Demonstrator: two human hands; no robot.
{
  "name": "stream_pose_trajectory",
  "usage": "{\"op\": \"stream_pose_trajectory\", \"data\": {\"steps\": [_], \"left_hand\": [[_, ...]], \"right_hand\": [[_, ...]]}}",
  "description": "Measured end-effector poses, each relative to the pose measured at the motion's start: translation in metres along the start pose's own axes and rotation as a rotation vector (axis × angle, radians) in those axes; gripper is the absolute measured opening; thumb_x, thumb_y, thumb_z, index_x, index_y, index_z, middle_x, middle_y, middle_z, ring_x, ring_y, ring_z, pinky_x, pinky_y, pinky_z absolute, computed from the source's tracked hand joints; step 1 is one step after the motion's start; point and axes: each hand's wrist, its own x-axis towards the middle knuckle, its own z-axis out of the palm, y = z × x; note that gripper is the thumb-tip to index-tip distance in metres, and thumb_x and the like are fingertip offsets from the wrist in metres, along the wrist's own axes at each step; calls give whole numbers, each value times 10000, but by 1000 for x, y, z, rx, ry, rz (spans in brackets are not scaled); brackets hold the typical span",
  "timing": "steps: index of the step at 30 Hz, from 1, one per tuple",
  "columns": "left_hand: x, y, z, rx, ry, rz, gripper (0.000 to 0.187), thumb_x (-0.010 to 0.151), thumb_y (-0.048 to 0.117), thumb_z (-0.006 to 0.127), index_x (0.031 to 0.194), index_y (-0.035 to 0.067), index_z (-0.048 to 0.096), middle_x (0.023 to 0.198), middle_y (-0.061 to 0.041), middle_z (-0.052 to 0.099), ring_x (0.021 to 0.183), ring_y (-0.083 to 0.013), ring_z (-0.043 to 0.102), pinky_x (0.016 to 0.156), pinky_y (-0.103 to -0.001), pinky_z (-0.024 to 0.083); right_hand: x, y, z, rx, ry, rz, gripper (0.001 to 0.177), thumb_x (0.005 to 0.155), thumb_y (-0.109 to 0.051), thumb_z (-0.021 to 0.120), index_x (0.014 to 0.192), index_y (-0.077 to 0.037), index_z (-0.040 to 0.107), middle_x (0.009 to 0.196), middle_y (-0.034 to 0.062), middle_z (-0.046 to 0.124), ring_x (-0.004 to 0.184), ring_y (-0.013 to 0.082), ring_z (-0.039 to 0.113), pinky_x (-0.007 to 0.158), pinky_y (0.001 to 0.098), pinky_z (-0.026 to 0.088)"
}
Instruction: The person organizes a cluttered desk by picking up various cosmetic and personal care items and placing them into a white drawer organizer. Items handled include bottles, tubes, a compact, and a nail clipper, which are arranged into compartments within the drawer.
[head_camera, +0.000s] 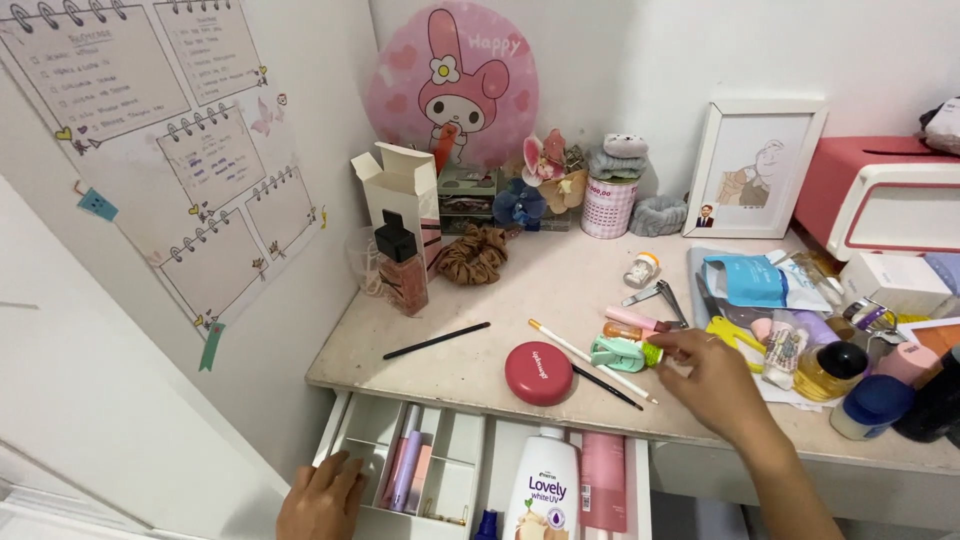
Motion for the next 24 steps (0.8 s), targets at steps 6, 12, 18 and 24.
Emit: {"op": "stream_pose_trajectory", "data": {"steps": [6,12,18,24], "left_hand": [[42,56,-74,-87,116,-84,359,749,174,629,1107,179,597,1043,-19,595,590,-135,525,525,-270,492],[57,112,-87,-619,112,-243,270,741,179,639,1009,152,659,928,-4,654,724,-111,601,595,-215,535],[81,181,-123,-1404,-161,-602,381,692,95,742,1063,67,659,964,-63,665,697,-118,652,613,-219,595],[76,152,-124,-1149,-183,-678,174,716,66,710,881,120,724,842,-26,706,700,-111,685,592,-182,605]], "right_hand": [[-1,11,12,-295,7,-80,360,736,-217,656,1094,-188,632,1025,9,644,851,207,571,760,343,447],[-27,-5,6,233,158,-16,386,734,-109,682,1119,-100,665,758,25,611,633,106,506,608,226,399],[-84,-61,60,726,-523,-31,369,658,-3,741,1027,-2,743,942,78,720,711,152,643,612,257,511],[-98,-86,85,633,-617,111,472,673,-77,733,1138,-137,680,1026,35,763,862,133,687,788,257,552]]}}
